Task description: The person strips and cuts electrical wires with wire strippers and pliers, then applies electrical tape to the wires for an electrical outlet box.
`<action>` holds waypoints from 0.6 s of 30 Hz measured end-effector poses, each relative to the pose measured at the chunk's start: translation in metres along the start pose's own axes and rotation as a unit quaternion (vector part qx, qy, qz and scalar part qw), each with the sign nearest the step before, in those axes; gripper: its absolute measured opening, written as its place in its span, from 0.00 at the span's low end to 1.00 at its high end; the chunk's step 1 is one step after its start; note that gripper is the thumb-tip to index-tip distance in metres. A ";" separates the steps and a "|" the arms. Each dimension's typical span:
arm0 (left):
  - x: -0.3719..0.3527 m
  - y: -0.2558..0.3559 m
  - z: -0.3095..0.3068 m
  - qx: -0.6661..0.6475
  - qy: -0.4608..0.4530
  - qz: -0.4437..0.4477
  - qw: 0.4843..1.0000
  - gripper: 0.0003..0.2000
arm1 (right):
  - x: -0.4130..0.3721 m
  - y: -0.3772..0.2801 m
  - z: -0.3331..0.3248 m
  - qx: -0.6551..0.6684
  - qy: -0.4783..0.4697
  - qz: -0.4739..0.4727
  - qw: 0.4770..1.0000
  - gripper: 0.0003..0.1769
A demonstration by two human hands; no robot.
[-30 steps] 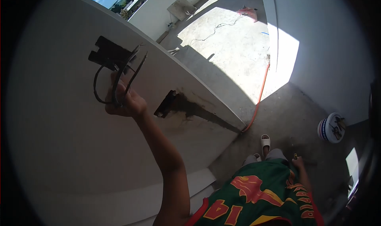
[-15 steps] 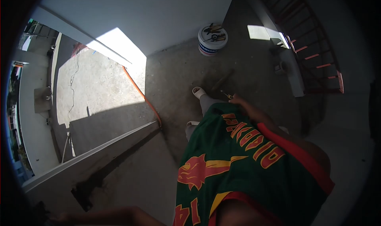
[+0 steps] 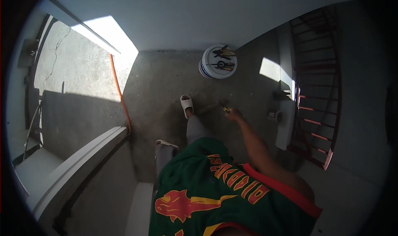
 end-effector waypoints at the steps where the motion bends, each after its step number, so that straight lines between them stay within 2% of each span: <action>1: -0.030 -0.005 0.034 0.016 -0.035 -0.044 0.998 0.18 | 0.020 -0.002 -0.015 -0.022 0.002 -0.003 1.000 0.34; 4: -0.119 -0.019 0.137 0.042 -0.131 -0.158 0.978 0.18 | 0.129 0.007 -0.054 -0.011 -0.018 0.038 0.999 0.32; 6: -0.172 -0.024 0.202 0.051 -0.191 -0.220 0.955 0.17 | 0.187 0.005 -0.086 -0.066 0.006 0.082 0.994 0.30; 8: -0.216 -0.037 0.254 0.059 -0.247 -0.271 0.928 0.17 | 0.243 0.001 -0.097 -0.115 0.014 0.076 0.990 0.28; 10: -0.254 -0.043 0.303 0.067 -0.296 -0.314 0.900 0.17 | 0.299 -0.006 -0.114 -0.178 0.003 0.042 0.983 0.26; 13: -0.297 -0.057 0.361 0.071 -0.346 -0.359 0.864 0.17 | 0.361 -0.022 -0.127 -0.271 0.035 -0.058 0.960 0.26; 18: -0.334 -0.087 0.418 0.085 -0.397 -0.408 0.818 0.17 | 0.424 -0.031 -0.114 -0.358 0.096 -0.213 0.904 0.22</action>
Point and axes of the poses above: each hand's wrist, its own x-axis towards the middle knuckle, its own z-axis out of the palm, y = z × x, the point moved 9 cm from there along x, towards the middle knuckle, and after that the axes turned 4 degrees about -z, right-handed, at the moved point
